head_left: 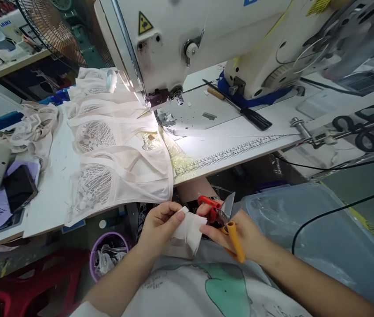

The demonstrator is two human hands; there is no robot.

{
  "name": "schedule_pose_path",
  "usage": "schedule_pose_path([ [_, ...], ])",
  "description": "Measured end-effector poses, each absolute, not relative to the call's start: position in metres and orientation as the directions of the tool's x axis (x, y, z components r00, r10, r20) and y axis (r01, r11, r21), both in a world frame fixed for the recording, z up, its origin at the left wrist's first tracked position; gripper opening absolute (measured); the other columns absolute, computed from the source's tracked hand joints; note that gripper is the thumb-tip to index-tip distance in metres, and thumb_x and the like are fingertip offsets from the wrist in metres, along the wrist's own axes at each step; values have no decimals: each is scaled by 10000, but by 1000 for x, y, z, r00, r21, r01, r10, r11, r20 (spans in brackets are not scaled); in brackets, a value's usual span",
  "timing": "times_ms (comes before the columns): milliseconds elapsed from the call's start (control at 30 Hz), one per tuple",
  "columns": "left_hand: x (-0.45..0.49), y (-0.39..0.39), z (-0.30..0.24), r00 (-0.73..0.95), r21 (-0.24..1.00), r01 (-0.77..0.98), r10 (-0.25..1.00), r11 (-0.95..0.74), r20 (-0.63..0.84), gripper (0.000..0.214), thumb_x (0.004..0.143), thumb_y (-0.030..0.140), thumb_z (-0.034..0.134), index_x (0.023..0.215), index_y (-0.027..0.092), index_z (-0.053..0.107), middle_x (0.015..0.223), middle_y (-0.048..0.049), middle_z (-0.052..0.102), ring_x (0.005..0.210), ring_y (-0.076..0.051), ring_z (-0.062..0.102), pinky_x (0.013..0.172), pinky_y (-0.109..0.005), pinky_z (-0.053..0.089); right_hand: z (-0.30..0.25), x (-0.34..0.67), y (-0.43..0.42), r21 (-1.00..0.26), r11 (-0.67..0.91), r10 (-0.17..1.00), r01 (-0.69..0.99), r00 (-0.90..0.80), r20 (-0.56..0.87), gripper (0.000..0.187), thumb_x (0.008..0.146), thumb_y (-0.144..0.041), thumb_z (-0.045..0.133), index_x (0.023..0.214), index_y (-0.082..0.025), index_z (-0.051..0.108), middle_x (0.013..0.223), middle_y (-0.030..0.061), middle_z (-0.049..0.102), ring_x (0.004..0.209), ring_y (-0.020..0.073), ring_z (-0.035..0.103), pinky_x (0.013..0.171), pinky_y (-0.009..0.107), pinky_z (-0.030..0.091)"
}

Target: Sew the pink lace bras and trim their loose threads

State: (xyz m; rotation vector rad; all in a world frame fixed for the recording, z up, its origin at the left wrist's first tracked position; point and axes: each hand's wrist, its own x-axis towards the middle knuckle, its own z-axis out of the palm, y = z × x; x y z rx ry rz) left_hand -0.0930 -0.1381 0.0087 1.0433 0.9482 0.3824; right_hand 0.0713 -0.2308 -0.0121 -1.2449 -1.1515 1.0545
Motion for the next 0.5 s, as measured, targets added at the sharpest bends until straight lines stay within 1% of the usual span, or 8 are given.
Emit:
schedule_pose_path([
  [133,-89,-139,9,585,875,139,675,464,-450,238,707,373,703,719,148,627,606,16,562,526,-74,454,509,-192,363,-5,71,-231,-993,-17,985,113,172,3,93,802,-273,587,791,-200,529,627,-24,510,532,129,475,493,250,421],
  [267,-81,-143,11,609,883,130,666,451,-430,255,701,383,702,690,143,617,609,9,561,547,-84,463,539,-206,380,7,77,-231,-987,-92,990,134,115,-77,228,835,-374,534,704,-199,473,587,-27,467,499,116,424,461,239,379],
  [367,-75,-146,12,659,880,150,618,450,-428,270,710,397,687,689,138,615,634,-6,576,575,-97,485,565,-220,391,13,92,-232,-968,-118,990,220,-43,-131,379,837,-564,464,716,-205,436,601,-18,448,511,124,412,458,240,366],
  [433,-71,-148,13,676,883,173,599,437,-429,281,707,405,682,686,133,614,637,-14,579,584,-104,493,572,-225,392,14,105,-235,-949,-77,971,307,-195,-142,514,802,-711,352,729,-207,421,638,-2,450,534,136,414,471,252,362],
  [500,-67,-148,13,674,878,208,588,431,-448,288,694,405,682,667,129,606,617,-13,568,572,-103,482,559,-225,380,13,119,-239,-911,-44,932,409,-312,-185,612,754,-796,235,713,-209,401,658,12,450,547,146,408,483,266,350],
])
